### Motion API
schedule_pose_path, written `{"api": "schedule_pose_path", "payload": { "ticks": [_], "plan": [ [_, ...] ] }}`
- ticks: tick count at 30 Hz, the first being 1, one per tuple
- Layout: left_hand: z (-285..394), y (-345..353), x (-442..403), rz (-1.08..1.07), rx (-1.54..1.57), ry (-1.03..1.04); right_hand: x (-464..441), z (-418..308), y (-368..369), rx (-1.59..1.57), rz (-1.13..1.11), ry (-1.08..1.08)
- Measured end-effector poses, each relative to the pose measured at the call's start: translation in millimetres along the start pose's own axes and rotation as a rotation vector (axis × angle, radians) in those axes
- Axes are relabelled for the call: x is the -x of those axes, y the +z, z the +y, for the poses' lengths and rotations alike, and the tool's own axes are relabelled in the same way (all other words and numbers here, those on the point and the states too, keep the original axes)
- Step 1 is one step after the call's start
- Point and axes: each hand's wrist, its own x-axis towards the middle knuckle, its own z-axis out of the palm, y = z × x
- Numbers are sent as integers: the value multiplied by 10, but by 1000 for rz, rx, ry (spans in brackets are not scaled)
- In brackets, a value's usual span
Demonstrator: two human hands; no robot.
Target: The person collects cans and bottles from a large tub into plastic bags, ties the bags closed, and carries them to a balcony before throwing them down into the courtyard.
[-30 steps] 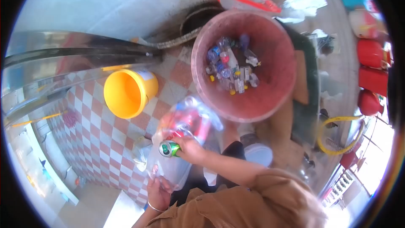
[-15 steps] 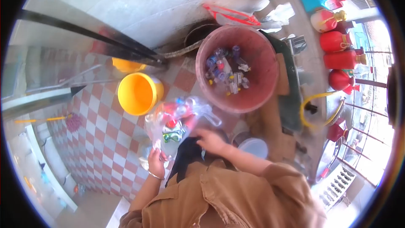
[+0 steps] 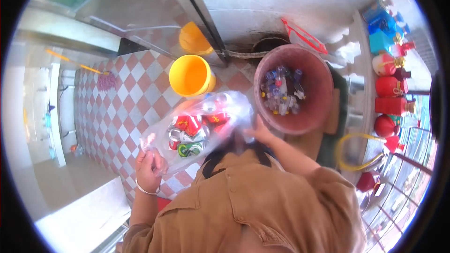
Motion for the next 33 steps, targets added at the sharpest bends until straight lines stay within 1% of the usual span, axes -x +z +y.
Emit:
{"api": "schedule_pose_path", "payload": {
  "ticks": [1,2,4,5,6,7,8,9,11,12,13,15,16,17,19,20,21,22,23,25,26,27,29,30,31,33],
  "plan": [
    [45,-69,59,48,24,36,-36,-13,91,18,-40,-21],
    [87,-164,91,92,50,70,194,-679,8,166,-111,60],
    [158,-394,84,206,80,128,260,-1084,9,121,-74,-19],
    [138,-586,14,276,-29,130,320,-1267,27,99,-58,-58],
    [53,-822,-93,347,-141,126,554,-1637,41,-104,-106,-197],
    [-56,-998,-189,413,-256,114,789,-1986,-9,23,-184,-239],
    [-158,-1093,-287,411,-588,44,981,-2326,-83,146,-258,-279],
    [-263,-1185,-395,394,-922,-26,1055,-2504,-135,268,-324,-319],
    [-641,-1428,-622,234,-1055,251,821,-2263,-303,231,-100,-276],
    [-679,-1398,-647,159,-1110,385,809,-2408,-353,76,79,-203],
    [-666,-1418,-643,228,-1010,253,797,-2552,-403,-94,265,-156],
    [-544,-1422,-707,368,-803,4,762,-2338,-449,118,225,-238],
    [-541,-1438,-720,382,-806,-2,911,-2425,-213,57,131,-98],
    [-543,-1411,-730,330,-844,35,1072,-2488,-40,81,-54,-181],
    [-572,-1266,-759,221,-913,111,1083,-2499,-9,-102,-43,-173],
    [-551,-1220,-770,209,-956,134,870,-2347,-198,-239,116,-325],
    [-453,-1155,-808,196,-1001,157,666,-2239,-458,-410,306,-214],
    [-377,-1120,-861,183,-1048,184,690,-2179,-694,-535,292,-233],
    [-344,-1172,-956,232,-1062,313,673,-2198,-842,-657,272,-261],
    [-317,-1331,-1063,324,-1088,560,932,-2455,-538,-469,255,-277],
    [-273,-1310,-1024,206,-1331,389,1036,-2485,-363,-392,186,-191],
    [-237,-1343,-1007,218,-1339,350,1094,-2586,-316,-276,52,-171],
    [-128,-1507,-1051,251,-1360,283,877,-2555,-608,-389,320,-230],
    [-69,-1548,-1072,302,-1290,380,917,-2645,-639,-419,374,-284],
    [-47,-1544,-1088,307,-1323,426,909,-2682,-711,-364,392,-321],
    [-9,-1472,-1061,313,-1382,505,889,-2757,-757,-386,402,-358]
  ]
}}
